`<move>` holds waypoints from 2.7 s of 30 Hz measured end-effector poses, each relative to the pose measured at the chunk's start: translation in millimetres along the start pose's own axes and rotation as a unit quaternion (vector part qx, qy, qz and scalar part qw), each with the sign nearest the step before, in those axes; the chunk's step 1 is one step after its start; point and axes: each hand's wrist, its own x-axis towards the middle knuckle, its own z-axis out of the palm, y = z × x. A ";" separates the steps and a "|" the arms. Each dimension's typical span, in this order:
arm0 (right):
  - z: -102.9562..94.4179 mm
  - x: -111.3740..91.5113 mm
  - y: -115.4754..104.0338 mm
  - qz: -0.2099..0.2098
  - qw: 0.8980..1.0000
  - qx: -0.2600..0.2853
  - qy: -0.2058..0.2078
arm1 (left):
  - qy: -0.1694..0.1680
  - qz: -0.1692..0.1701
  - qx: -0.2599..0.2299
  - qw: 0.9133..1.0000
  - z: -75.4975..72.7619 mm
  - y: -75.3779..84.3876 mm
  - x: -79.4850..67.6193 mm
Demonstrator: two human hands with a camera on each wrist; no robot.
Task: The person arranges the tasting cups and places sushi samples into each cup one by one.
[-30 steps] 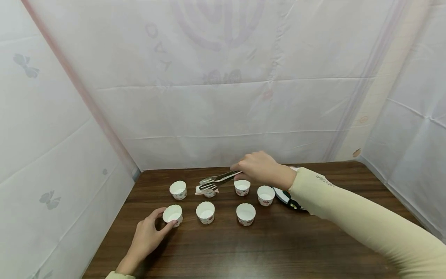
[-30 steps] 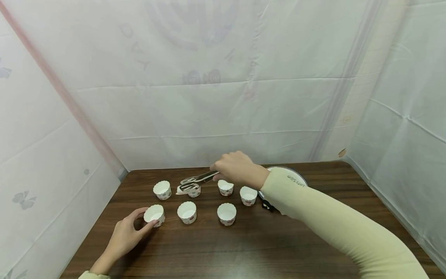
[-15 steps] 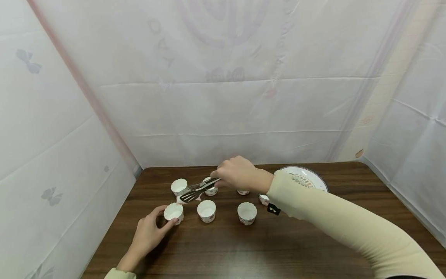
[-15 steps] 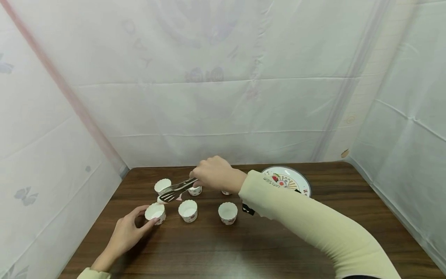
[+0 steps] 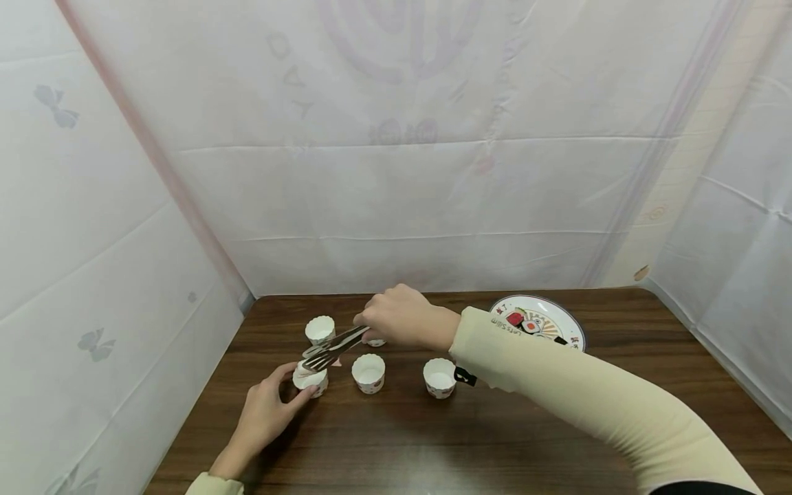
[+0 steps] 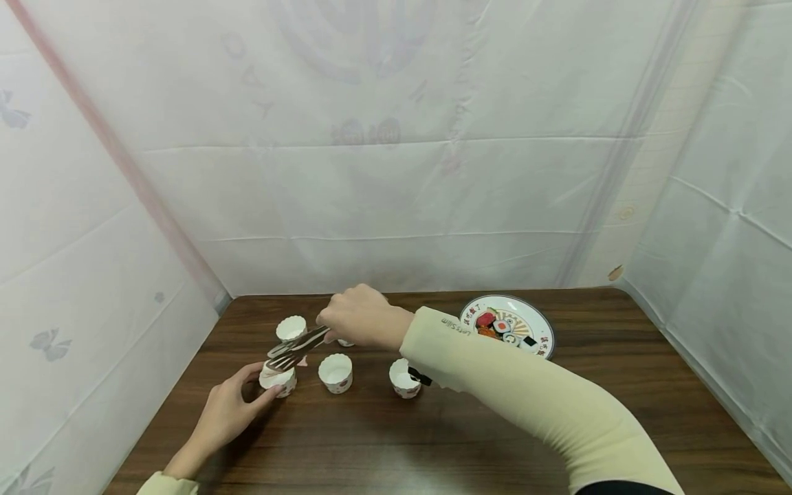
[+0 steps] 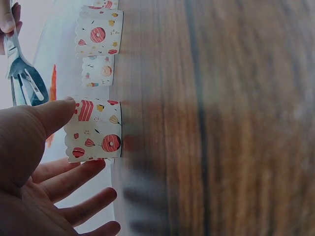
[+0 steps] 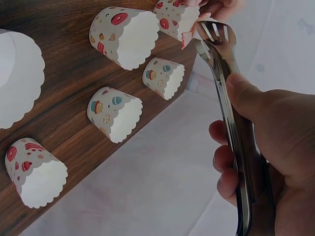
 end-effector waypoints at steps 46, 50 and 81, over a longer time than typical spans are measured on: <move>3.0 3.2 -4.3 -0.001 0.999 -0.036 0.010 | -0.013 -0.009 -0.004 1.000 0.9 4.8 0.4; 4.4 1.1 -3.7 -0.003 0.999 -0.033 0.017 | -0.009 -0.005 -0.003 1.000 0.8 5.3 -0.1; 8.7 -60.9 48.3 0.034 0.998 0.025 0.043 | 0.119 0.089 0.005 0.989 1.6 16.3 7.8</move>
